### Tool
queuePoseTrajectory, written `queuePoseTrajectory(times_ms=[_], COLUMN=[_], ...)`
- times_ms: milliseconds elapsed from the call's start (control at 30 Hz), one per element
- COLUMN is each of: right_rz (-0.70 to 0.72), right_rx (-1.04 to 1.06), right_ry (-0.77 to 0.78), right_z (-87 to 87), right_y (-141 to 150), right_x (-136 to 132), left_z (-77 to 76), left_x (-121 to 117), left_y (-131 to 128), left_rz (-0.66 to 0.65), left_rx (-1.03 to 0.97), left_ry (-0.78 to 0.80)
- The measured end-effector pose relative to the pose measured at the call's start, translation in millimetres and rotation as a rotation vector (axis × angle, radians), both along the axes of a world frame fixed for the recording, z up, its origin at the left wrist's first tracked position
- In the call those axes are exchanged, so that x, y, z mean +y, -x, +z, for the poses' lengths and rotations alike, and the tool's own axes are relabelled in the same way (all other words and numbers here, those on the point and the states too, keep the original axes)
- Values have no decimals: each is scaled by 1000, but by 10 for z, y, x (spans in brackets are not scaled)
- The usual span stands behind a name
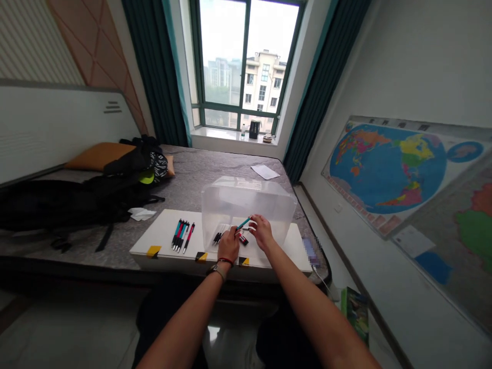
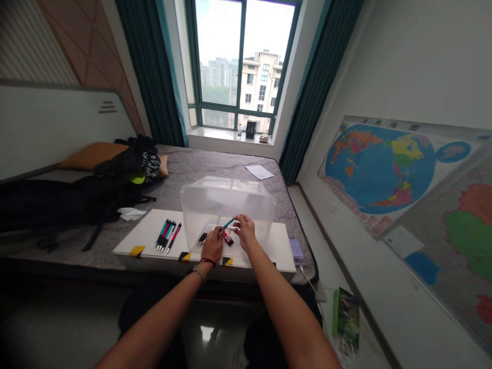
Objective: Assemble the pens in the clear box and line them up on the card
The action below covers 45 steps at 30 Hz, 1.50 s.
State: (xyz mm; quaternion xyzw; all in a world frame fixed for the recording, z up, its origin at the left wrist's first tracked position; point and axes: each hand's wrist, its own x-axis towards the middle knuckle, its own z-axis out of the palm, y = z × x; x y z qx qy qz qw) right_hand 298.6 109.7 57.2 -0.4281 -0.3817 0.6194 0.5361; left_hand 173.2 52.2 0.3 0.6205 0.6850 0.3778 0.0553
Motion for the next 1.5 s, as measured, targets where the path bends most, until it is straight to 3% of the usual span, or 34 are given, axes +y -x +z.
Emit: queuePoseTrajectory(times_ms=[233,400,600,733,933,1167,1500], right_rz=[-2,91,187,147,-8,-11,-41], right_rx=[-1,34,60,-8,-127,-178,-10], right_ry=[-37,-41,-65,-99,-168,-146,-143], right_z=[-46,-68,-242,-333,-324,-596,-625], right_y=[11,-44,-13,-7,-134,-215,-303], right_x=[4,-48,-188,-219,-136,-175,-214], left_z=[-2,-12,-15,9,2,-23,3], left_x=[5,8,9,-3,12,0,-16], left_y=[-16,-25,-27,-48,-52,-70,-49], left_rz=[-7,3,-22,-46,-64,-50,-54], left_rx=[-4,13,43,118,98,-47,-46], left_ry=[8,15,23,31,-5,-39,-59])
